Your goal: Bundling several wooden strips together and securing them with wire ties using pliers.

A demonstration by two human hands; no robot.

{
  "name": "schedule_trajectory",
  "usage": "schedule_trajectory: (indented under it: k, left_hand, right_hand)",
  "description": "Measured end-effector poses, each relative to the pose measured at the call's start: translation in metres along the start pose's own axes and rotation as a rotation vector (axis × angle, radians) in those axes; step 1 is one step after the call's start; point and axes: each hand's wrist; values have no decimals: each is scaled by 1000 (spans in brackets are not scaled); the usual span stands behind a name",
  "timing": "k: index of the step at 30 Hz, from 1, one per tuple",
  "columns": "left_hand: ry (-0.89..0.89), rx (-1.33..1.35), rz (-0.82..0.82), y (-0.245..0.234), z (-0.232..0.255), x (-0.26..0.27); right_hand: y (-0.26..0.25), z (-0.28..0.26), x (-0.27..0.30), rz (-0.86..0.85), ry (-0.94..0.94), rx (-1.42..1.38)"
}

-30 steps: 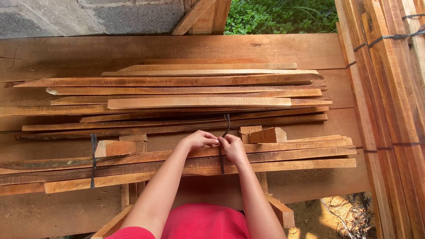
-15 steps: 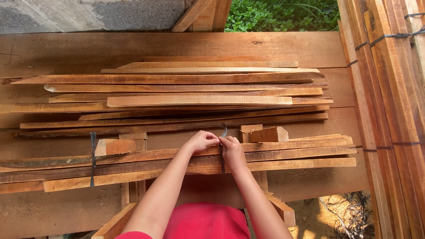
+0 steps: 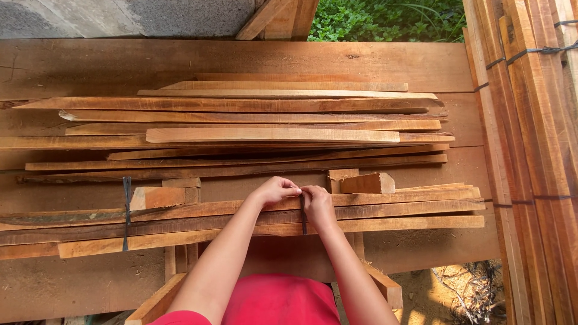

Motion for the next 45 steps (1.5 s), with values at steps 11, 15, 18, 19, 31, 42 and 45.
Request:
schedule_trajectory:
  k: [11,15,18,19,31,42,45]
  left_hand:
    - [-6,-6,-11,0,-4,-5]
    - [7,80,-5,6,16,8]
    - [-25,78,-21,0,16,7]
    - [-25,74,-27,-1,17,8]
    - [-59,208,-39,-1,23,10]
    - [-35,222,20,2,23,14]
    - [-43,235,21,1,22,15]
  right_hand:
    - [-6,-3,-5,-132,48,44]
    - [5,24,-5,-217,151,-53]
    - [6,31,-6,-263,186,-159]
    - [5,29,-6,-258,191,-160]
    - [-4,4,-3,-246,229,-250]
    - [0,-11,3,-66,251,9]
    - [-12,-18,4,-38,116,230]
Point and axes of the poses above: each hand's wrist, its own x-axis away from the middle knuckle, its own y-axis out of the palm, z = x × y, and after that the axes turned 11 degrees about -z, right-handed
